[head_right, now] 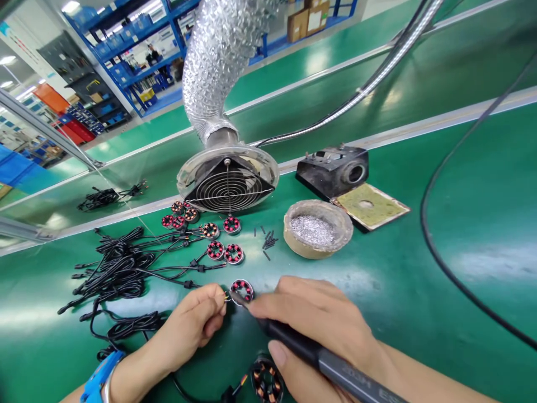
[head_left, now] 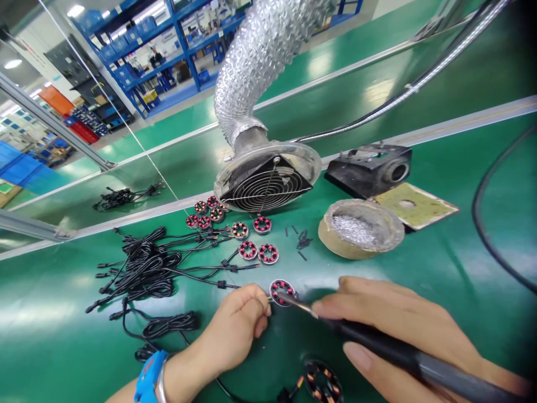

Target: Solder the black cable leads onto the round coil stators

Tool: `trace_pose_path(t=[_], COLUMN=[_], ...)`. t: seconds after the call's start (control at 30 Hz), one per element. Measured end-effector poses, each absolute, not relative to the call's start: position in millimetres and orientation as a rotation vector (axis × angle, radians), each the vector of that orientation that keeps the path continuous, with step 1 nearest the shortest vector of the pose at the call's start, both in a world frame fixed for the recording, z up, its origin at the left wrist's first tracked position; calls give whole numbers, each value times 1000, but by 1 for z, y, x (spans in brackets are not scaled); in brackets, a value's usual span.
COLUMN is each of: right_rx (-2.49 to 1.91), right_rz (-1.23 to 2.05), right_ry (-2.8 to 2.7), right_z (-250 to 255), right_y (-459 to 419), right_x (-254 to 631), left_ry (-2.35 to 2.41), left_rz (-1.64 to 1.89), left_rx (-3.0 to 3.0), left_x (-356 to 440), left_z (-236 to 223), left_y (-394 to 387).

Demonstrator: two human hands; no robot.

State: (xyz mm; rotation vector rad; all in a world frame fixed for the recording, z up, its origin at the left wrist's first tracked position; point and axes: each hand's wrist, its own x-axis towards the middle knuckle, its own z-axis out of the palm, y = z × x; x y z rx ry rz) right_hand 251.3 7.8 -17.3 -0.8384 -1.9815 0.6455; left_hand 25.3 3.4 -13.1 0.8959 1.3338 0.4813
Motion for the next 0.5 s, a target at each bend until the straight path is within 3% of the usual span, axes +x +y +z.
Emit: trace_pose_path(t=[0.5], right_rx=[-843], right_rz=[621], right_ry=[-1963], right_z=[-16], right_y=[5], right_x=[246], left_ry=[1322], left_rz=[498], left_rx=[919], left_x=[26], left_z=[-12], left_y=[1])
